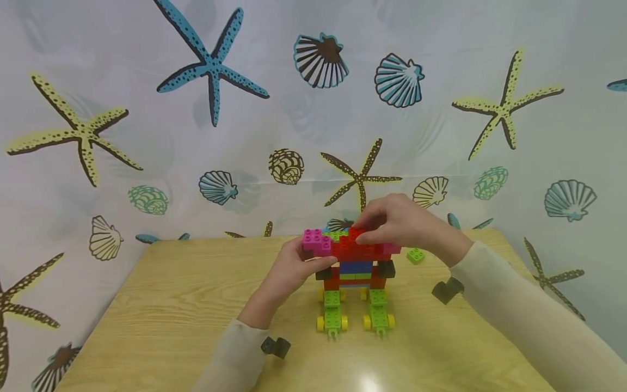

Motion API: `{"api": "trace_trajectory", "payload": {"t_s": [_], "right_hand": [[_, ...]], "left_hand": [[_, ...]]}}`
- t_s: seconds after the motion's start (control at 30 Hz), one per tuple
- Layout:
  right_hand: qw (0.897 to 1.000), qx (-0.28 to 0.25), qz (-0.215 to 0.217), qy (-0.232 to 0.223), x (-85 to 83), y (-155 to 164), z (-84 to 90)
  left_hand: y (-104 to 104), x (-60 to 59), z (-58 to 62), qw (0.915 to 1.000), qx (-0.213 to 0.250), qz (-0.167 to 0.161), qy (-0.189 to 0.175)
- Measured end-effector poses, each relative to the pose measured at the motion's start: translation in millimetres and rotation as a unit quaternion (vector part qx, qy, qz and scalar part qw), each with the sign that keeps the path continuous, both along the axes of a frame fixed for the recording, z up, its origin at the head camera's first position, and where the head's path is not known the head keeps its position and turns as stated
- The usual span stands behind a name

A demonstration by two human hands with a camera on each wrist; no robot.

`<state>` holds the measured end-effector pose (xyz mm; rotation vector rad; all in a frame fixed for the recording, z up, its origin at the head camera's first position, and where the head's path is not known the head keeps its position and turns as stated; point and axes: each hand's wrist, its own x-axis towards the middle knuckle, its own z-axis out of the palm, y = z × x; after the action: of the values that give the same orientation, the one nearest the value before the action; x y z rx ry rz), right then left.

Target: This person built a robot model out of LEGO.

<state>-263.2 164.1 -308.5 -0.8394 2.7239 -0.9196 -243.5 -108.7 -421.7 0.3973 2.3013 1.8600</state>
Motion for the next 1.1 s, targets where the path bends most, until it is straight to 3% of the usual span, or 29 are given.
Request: {"api": "trace_trajectory", "payload": {"t_s": [0.73, 1.1], "right_hand": [[1.000, 0.009, 0.012, -0.001, -2.2, 1.7, -1.0], [1.000, 0.015, 0.002, -0.004, -4.2, 4.8, -0.2]], "left_hand": [[-1.4, -0.1, 1.0, 0.9999, -0.003, -0.008, 0.012], [-2.4, -4.4, -3.2, 0.9991, -0.008, -0.033, 0.025]]}}
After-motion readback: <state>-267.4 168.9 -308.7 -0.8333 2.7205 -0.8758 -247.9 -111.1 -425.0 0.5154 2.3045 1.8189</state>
